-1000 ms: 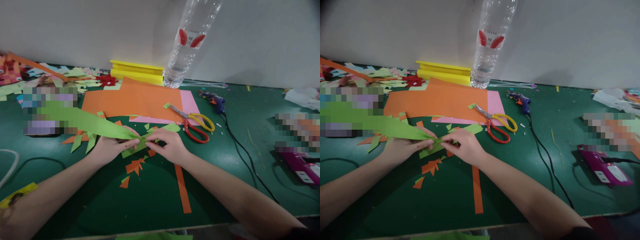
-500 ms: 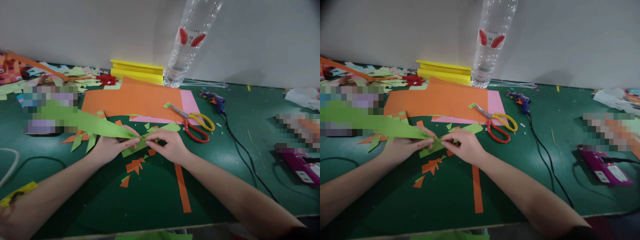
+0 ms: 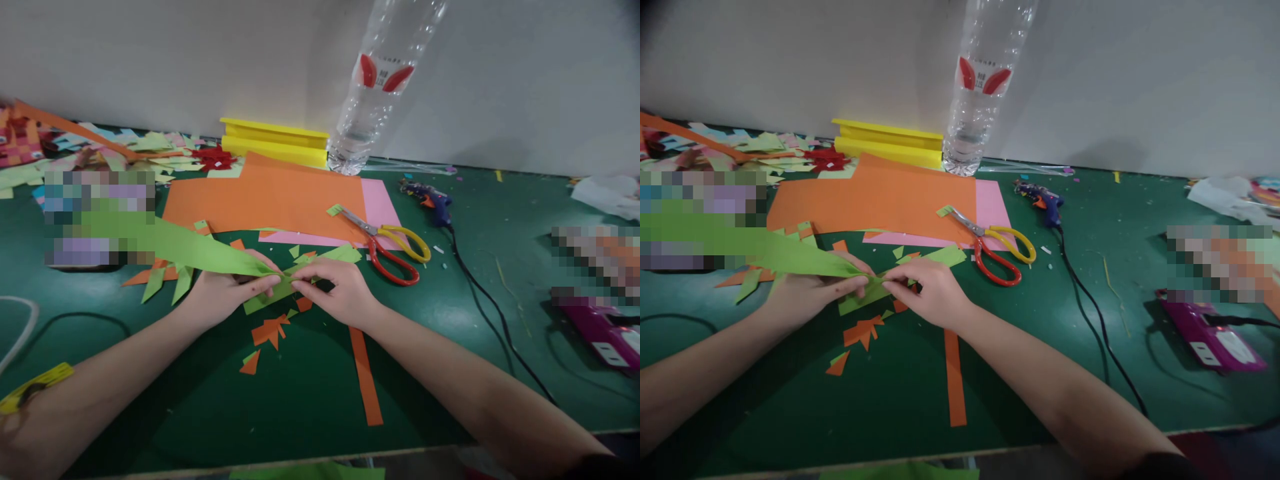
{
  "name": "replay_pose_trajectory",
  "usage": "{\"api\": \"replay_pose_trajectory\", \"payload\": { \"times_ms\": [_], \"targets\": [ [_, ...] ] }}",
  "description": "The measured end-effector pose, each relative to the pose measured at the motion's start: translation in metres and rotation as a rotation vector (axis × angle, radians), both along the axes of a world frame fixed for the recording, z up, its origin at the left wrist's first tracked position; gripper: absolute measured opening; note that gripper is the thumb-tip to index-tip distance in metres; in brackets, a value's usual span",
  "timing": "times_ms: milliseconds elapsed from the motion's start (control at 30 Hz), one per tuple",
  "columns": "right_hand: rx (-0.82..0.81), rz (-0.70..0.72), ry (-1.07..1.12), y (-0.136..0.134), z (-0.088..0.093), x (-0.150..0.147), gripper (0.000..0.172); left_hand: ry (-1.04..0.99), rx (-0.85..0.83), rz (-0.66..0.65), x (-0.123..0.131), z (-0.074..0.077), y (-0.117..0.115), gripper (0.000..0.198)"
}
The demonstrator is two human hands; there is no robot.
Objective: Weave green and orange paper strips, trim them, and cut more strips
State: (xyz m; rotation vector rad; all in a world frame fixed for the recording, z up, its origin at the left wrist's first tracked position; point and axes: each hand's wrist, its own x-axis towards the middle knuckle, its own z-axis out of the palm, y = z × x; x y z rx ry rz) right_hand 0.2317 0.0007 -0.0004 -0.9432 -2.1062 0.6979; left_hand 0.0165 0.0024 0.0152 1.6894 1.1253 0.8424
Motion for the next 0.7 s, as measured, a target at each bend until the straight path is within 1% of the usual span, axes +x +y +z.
{"api": "replay_pose_trajectory", "payload": {
  "times_ms": [200,500,700],
  "targets": [
    [0.003,0.006,0.009,0.0002,0.0002,-0.0003,0.012,0.001,-0.01,-0.008,-0.0009,-0.0011,-0.0003,0.014],
    [-0.014,0.011,0.015,-0.0001,0.0008,-0.0002,0.013,0.085,-0.06,0.01,-0.0003,0.0046,-0.0019,0.018],
    [0.0,0.016,0.015,-0.0001,0.0025,-0.0007,0.013,0.099,-0.073,0.02,0.0003,0.005,-0.0014,0.018]
  ]
}}
